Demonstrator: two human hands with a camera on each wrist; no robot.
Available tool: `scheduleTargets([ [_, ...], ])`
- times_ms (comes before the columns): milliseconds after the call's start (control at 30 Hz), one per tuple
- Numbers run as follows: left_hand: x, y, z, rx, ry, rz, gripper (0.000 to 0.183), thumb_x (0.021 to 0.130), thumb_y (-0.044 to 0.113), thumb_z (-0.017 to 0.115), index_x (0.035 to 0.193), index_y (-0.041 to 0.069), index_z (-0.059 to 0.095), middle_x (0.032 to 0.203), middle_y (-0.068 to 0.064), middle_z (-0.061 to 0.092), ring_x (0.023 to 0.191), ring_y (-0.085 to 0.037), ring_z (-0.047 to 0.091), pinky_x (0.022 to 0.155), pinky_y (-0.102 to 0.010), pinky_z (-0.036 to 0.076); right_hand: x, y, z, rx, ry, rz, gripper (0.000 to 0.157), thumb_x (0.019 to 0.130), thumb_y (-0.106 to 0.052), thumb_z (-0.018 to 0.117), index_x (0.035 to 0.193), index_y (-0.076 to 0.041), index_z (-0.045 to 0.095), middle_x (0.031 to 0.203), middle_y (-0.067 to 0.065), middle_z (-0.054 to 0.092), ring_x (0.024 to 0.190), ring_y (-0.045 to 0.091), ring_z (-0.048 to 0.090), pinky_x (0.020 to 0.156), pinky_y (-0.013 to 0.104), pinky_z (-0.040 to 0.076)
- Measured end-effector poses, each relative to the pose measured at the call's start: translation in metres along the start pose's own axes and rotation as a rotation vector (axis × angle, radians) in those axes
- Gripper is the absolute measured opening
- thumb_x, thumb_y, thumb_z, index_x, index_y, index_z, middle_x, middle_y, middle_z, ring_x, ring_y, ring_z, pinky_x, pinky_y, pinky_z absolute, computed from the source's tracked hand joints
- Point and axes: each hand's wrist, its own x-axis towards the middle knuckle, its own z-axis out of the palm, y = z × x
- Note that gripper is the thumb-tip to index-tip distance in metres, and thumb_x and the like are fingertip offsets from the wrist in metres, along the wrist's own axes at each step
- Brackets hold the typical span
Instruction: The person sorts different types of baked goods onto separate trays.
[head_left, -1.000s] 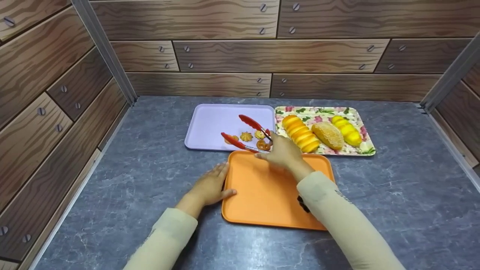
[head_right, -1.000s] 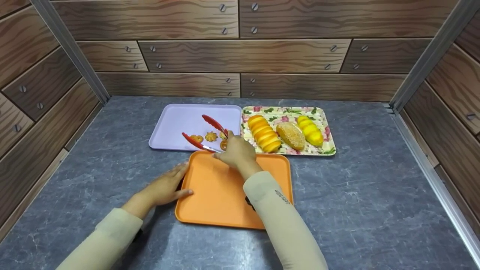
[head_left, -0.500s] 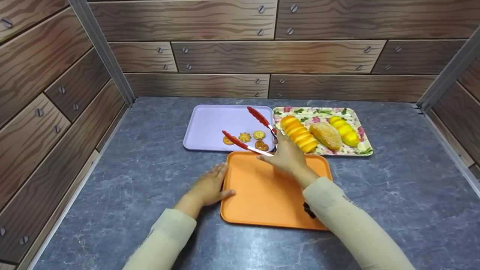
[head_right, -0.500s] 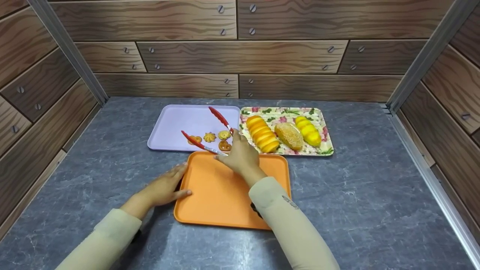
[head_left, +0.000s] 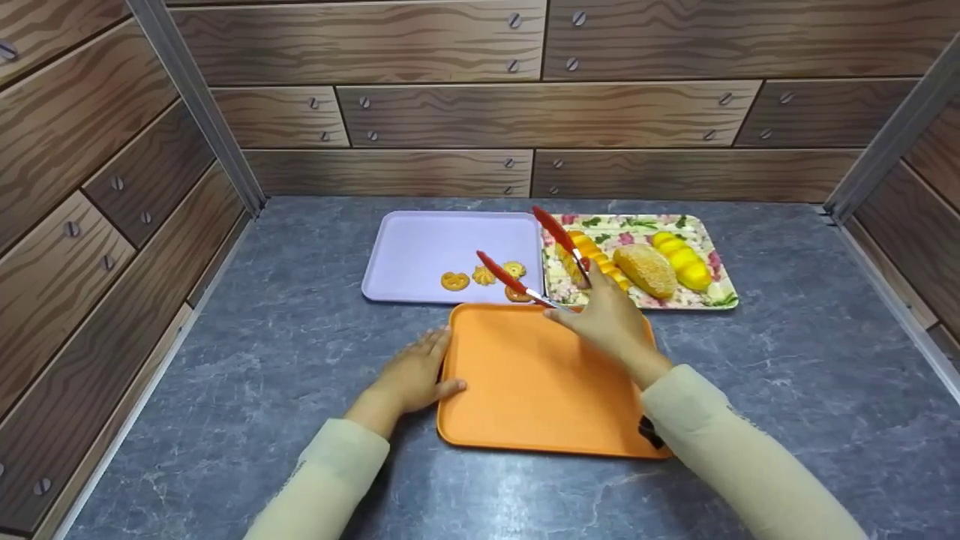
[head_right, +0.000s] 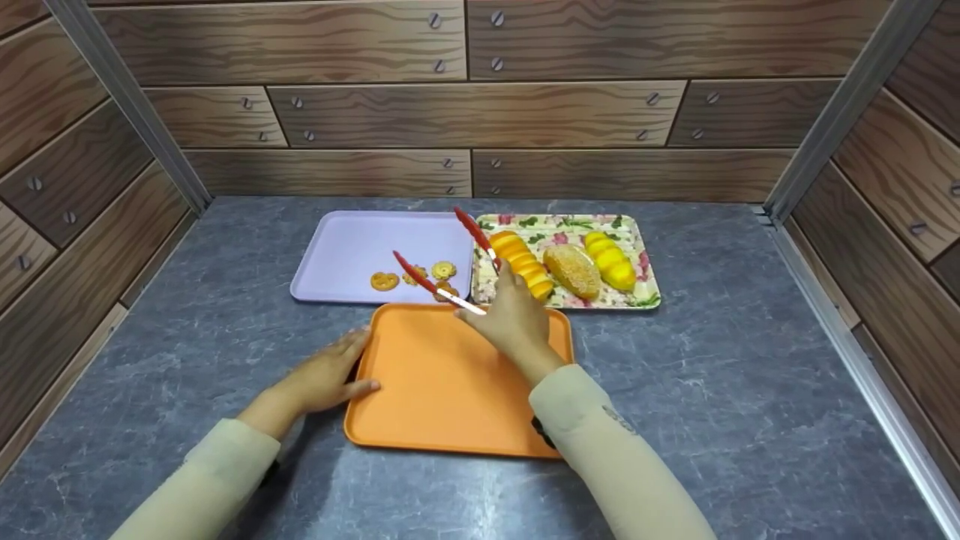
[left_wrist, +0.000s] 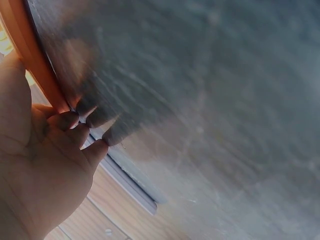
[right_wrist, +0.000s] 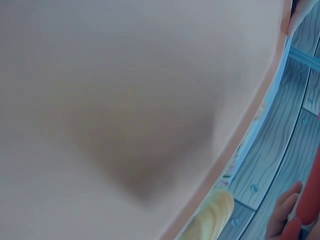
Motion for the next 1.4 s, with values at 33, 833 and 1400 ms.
scheduleTargets([
  [33,0.0,0.0,0.001,-0.003,0.003,0.003,0.086,0.091,0.05,0.057,0.15,-0.001,0.02,0.152,-0.021,0.026,0.139,-0.034,0.023,0.111,-0.048,0.022,-0.001,0.003,-0.002,-0.005,0.004,0.002,0.119,0.068,-0.064,0.074,0.149,0.004,0.02,0.125,0.02,0.056,0.097,0.033,0.057,0.084,0.05,0.048],
  [833,-0.001,0.002,0.0,0.005,-0.017,-0.025,0.088,0.091,0.051,0.057,0.151,0.0,0.017,0.153,-0.02,0.023,0.14,-0.033,0.02,0.112,-0.046,0.02,-0.039,0.078,-0.061,-0.078,0.076,0.107,0.121,0.072,-0.067,0.069,0.147,0.012,0.015,0.139,0.038,0.034,0.118,0.054,0.041,0.093,0.064,0.036],
  [1400,-0.003,0.004,-0.002,0.001,-0.005,-0.015,0.087,0.092,0.05,0.056,0.151,0.0,0.018,0.152,-0.02,0.024,0.14,-0.033,0.02,0.112,-0.047,0.02,-0.077,0.116,-0.075,-0.088,0.121,0.158,0.11,0.071,-0.062,0.074,0.142,0.009,0.028,0.117,0.031,0.056,0.102,0.051,0.053,0.078,0.062,0.043],
])
